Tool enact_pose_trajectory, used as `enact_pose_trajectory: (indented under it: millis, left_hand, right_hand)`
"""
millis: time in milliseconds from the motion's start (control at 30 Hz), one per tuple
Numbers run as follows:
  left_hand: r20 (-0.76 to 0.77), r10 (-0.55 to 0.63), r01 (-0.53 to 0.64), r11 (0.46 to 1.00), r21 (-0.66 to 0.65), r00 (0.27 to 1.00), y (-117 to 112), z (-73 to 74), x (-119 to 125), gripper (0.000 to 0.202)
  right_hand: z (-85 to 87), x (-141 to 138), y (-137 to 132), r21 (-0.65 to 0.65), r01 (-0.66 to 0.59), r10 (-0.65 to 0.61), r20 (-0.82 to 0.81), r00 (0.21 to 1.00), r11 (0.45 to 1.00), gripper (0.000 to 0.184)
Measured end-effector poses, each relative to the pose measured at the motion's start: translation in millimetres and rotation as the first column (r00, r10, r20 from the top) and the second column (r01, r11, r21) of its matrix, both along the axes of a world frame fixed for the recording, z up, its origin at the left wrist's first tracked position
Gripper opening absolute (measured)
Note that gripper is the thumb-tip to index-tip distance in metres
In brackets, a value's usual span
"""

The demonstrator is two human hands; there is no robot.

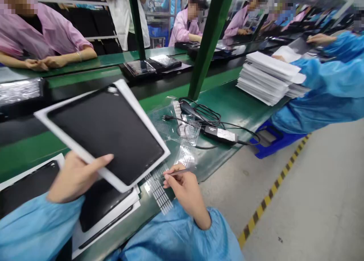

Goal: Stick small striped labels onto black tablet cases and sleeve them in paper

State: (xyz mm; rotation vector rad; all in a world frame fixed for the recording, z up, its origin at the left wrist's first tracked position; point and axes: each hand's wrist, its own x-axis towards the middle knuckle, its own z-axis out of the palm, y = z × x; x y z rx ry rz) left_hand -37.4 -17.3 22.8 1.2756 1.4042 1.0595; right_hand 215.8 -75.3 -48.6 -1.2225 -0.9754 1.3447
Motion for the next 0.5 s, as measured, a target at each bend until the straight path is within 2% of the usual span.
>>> enact_pose_trajectory:
  millis: [67, 133, 267, 333, 433, 500]
  left_hand:
    - [-0.134, -0.121, 0.134, 0.987, 0.092, 0.984, 9, -9.2, 29, 0.02]
    - [-0.175, -0.195, 0.213, 0.973, 0.092, 0.965, 12, -20.0, 46, 0.021]
    - [-0.172, -0.209, 0.222, 0.973, 0.061, 0.963, 2, -37.2, 47, 0.022]
    - [-0.23, -0.23, 0.255, 0.963, 0.089, 0.946, -3, -40.0, 46, 0.016]
    - [-0.331, -0.268, 0.333, 0.929, 0.158, 0.905, -6, -36.7, 49, 0.013]
    - [-0.277, -0.258, 0.303, 0.944, 0.133, 0.925, -6, -33.3, 52, 0.01]
  right_hand:
    - [-2.2, 2, 0, -0.027, -0.019, 0.019, 0.012, 1.0, 0.999, 0.025]
    - [-3.5, 3, -1, -0.046, -0.037, 0.038, 0.024, 0.999, 0.998, 0.024]
    - [-4.7, 3, 0, -0.071, -0.054, 0.059, 0.083, 0.995, 0.996, 0.024]
    - [-5.6, 3, 1, -0.073, -0.057, 0.065, 0.109, 0.992, 0.996, 0.024]
    - [-5.2, 3, 2, -0.071, -0.058, 0.065, 0.097, 0.993, 0.996, 0.025]
    - [-2.4, 2, 3, -0.066, -0.055, 0.061, 0.093, 0.994, 0.996, 0.025]
